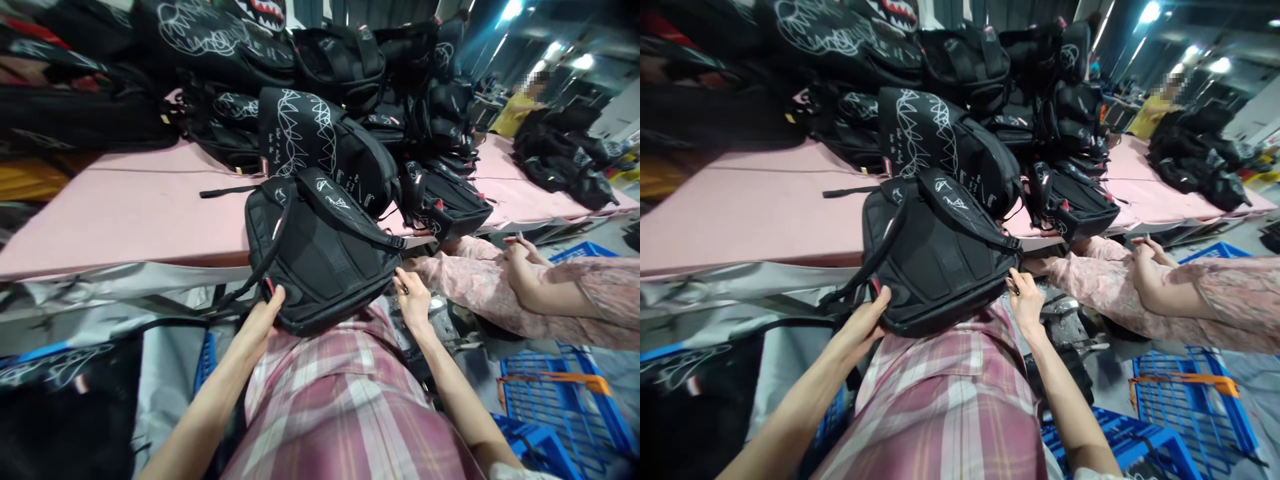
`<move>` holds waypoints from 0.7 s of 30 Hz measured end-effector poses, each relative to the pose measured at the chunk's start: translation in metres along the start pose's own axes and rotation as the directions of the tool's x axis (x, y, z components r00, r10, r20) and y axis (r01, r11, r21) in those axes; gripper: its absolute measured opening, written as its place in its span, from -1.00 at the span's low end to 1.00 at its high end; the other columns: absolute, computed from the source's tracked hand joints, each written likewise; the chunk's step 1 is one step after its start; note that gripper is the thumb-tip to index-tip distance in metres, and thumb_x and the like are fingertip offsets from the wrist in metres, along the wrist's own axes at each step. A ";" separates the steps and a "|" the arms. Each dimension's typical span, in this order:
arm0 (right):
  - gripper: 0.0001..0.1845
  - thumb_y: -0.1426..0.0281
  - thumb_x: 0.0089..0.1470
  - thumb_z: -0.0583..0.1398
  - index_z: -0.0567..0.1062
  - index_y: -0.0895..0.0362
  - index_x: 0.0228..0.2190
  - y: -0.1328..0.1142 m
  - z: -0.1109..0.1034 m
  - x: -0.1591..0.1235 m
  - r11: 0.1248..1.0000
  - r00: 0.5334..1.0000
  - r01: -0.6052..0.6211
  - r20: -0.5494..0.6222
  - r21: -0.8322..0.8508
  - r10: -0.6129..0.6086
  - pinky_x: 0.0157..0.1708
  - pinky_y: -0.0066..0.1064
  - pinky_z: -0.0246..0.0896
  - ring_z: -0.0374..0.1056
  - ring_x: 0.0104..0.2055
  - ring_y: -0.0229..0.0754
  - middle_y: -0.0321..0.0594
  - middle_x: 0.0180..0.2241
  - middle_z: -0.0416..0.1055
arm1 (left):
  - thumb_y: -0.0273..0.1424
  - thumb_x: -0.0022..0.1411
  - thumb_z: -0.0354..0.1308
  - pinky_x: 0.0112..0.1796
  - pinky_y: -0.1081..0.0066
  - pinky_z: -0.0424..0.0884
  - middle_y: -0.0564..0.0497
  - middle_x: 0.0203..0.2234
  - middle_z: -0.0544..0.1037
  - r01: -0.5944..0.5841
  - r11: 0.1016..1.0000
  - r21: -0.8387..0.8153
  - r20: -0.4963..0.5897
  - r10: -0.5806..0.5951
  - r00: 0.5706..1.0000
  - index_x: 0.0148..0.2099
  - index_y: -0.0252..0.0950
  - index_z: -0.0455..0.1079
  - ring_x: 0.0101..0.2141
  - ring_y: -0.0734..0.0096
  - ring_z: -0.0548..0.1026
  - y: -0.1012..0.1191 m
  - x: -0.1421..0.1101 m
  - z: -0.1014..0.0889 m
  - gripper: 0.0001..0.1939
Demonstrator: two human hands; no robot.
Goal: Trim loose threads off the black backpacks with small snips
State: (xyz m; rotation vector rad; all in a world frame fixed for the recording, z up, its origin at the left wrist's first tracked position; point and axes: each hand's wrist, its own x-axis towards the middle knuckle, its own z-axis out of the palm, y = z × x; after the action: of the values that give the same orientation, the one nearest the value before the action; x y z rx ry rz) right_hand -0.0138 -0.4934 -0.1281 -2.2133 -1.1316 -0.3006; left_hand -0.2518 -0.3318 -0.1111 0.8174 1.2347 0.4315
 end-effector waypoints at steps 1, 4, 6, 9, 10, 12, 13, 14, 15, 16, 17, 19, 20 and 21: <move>-0.65 0.24 0.20 0.03 0.45 0.10 -0.08 0.000 0.000 0.001 0.999 1.000 0.003 -0.003 -0.040 -0.003 -0.44 -0.48 0.09 0.33 -0.37 -0.23 -0.21 -0.33 0.40 | -0.23 0.21 0.06 -0.47 0.50 0.46 -0.15 -0.39 0.57 0.002 1.000 -0.009 0.026 -0.002 1.000 -0.08 -0.40 0.41 -0.37 0.34 0.54 0.000 0.000 0.002 -0.64; -0.62 0.21 0.19 0.02 0.44 0.12 -0.08 -0.007 0.002 0.004 0.989 0.999 0.039 0.008 -0.145 -0.038 -0.51 -0.48 -0.03 0.30 -0.42 -0.24 -0.22 -0.41 0.36 | -0.18 0.21 0.05 -0.41 0.45 0.47 -0.17 -0.33 0.57 0.003 0.999 -0.042 0.086 0.000 0.996 -0.08 -0.38 0.41 -0.30 0.31 0.54 -0.001 0.004 0.006 -0.62; -0.66 0.21 0.19 0.03 0.49 0.13 -0.21 -0.021 0.004 0.004 0.976 0.993 0.104 0.071 -0.194 -0.092 -0.55 -0.47 -0.12 0.27 -0.46 -0.26 -0.24 -0.46 0.34 | -0.14 0.20 0.05 -0.36 0.38 0.48 -0.20 -0.27 0.56 -0.007 0.998 -0.060 0.112 0.013 0.994 -0.07 -0.37 0.40 -0.26 0.27 0.53 -0.003 0.008 0.008 -0.58; -0.69 0.21 0.17 0.06 0.50 0.11 -0.39 -0.048 0.006 -0.002 0.952 0.965 0.207 0.208 -0.227 -0.160 -0.58 -0.45 -0.22 0.24 -0.51 -0.29 -0.27 -0.50 0.32 | -0.11 0.19 0.05 -0.30 0.30 0.48 -0.22 -0.22 0.54 -0.021 0.998 -0.066 0.123 0.029 0.992 -0.06 -0.37 0.39 -0.23 0.24 0.52 -0.003 0.008 0.009 -0.55; -0.71 0.20 0.16 0.07 0.50 0.10 -0.40 -0.057 0.006 -0.005 0.947 0.955 0.228 0.242 -0.227 -0.172 -0.58 -0.45 -0.23 0.24 -0.52 -0.30 -0.28 -0.50 0.33 | -0.11 0.19 0.05 -0.29 0.29 0.48 -0.22 -0.21 0.54 -0.024 0.997 -0.067 0.125 0.033 0.992 -0.08 -0.38 0.39 -0.23 0.23 0.52 -0.002 0.007 0.009 -0.55; -0.75 0.22 0.15 0.09 0.50 0.07 -0.39 -0.068 0.006 -0.009 0.949 0.945 0.242 0.270 -0.200 -0.184 -0.58 -0.46 -0.22 0.26 -0.51 -0.30 -0.29 -0.49 0.36 | -0.12 0.20 0.03 -0.28 0.28 0.47 -0.23 -0.22 0.54 -0.023 0.998 -0.065 0.127 0.031 0.991 -0.10 -0.39 0.40 -0.23 0.23 0.52 0.000 0.004 0.009 -0.57; -0.78 0.24 0.15 0.10 0.50 0.06 -0.37 -0.069 0.006 -0.009 0.955 0.945 0.241 0.267 -0.174 -0.189 -0.57 -0.46 -0.20 0.28 -0.50 -0.30 -0.29 -0.48 0.38 | -0.13 0.21 0.03 -0.27 0.28 0.47 -0.24 -0.23 0.54 -0.017 0.998 -0.064 0.128 0.025 0.991 -0.10 -0.40 0.40 -0.23 0.23 0.52 0.001 0.002 0.009 -0.57; -0.80 0.28 0.15 0.10 0.51 0.04 -0.35 -0.069 0.006 -0.008 0.962 0.947 0.235 0.256 -0.141 -0.194 -0.57 -0.47 -0.17 0.30 -0.48 -0.30 -0.30 -0.47 0.40 | -0.14 0.22 0.02 -0.27 0.28 0.47 -0.24 -0.23 0.54 -0.013 0.998 -0.060 0.131 0.020 0.991 -0.08 -0.39 0.39 -0.22 0.23 0.52 0.003 0.000 0.010 -0.57; -0.82 0.31 0.15 0.10 0.51 0.04 -0.33 -0.066 0.005 -0.006 0.969 0.952 0.225 0.237 -0.102 -0.196 -0.56 -0.49 -0.13 0.32 -0.46 -0.30 -0.31 -0.46 0.41 | -0.14 0.22 0.02 -0.28 0.28 0.47 -0.23 -0.23 0.54 -0.010 0.998 -0.056 0.137 0.018 0.990 -0.06 -0.38 0.37 -0.22 0.23 0.52 0.004 -0.001 0.011 -0.57; -0.82 0.33 0.15 0.10 0.51 0.04 -0.32 -0.063 0.004 -0.004 0.976 0.958 0.209 0.212 -0.061 -0.192 -0.54 -0.50 -0.10 0.34 -0.45 -0.30 -0.31 -0.46 0.43 | -0.15 0.23 0.02 -0.28 0.27 0.47 -0.23 -0.24 0.54 -0.009 0.999 -0.053 0.151 0.017 0.988 -0.02 -0.37 0.35 -0.22 0.23 0.52 0.004 -0.002 0.012 -0.57; -0.82 0.34 0.15 0.10 0.52 0.05 -0.31 -0.059 0.003 -0.003 0.981 0.965 0.191 0.185 -0.021 -0.184 -0.53 -0.51 -0.06 0.34 -0.44 -0.30 -0.31 -0.46 0.43 | -0.15 0.23 0.02 -0.28 0.26 0.47 -0.22 -0.23 0.55 -0.011 0.999 -0.052 0.166 0.020 0.986 0.02 -0.35 0.32 -0.22 0.23 0.52 0.004 -0.003 0.013 -0.57; -0.78 0.32 0.16 0.09 0.53 0.08 -0.30 -0.054 0.002 -0.002 0.985 0.977 0.163 0.128 0.054 -0.169 -0.51 -0.52 0.00 0.34 -0.46 -0.30 -0.29 -0.50 0.41 | -0.15 0.22 0.04 -0.28 0.24 0.47 -0.21 -0.23 0.55 -0.026 0.998 -0.048 0.185 0.035 0.982 0.06 -0.31 0.28 -0.22 0.23 0.52 0.003 -0.004 0.017 -0.55; -0.76 0.31 0.17 0.09 0.53 0.10 -0.31 -0.054 0.002 -0.003 0.983 0.981 0.158 0.099 0.091 -0.167 -0.51 -0.52 0.02 0.33 -0.48 -0.30 -0.28 -0.51 0.40 | -0.14 0.21 0.04 -0.27 0.25 0.47 -0.21 -0.22 0.54 -0.036 0.998 -0.047 0.189 0.044 0.981 0.06 -0.31 0.27 -0.22 0.23 0.52 0.002 -0.004 0.020 -0.54; -0.76 0.31 0.17 0.08 0.54 0.11 -0.31 -0.056 0.003 -0.007 0.978 0.981 0.166 0.078 0.126 -0.177 -0.50 -0.53 0.05 0.31 -0.50 -0.31 -0.27 -0.52 0.38 | -0.13 0.21 0.04 -0.27 0.26 0.47 -0.21 -0.21 0.54 -0.046 0.998 -0.044 0.193 0.054 0.980 0.05 -0.33 0.28 -0.21 0.23 0.51 0.001 -0.004 0.022 -0.53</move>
State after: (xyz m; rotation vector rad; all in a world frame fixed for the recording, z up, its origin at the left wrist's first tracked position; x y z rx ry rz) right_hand -0.0620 -0.4719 -0.1094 -2.0458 -1.3573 -0.2022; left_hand -0.2320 -0.3414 -0.1054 0.8383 1.0241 0.4053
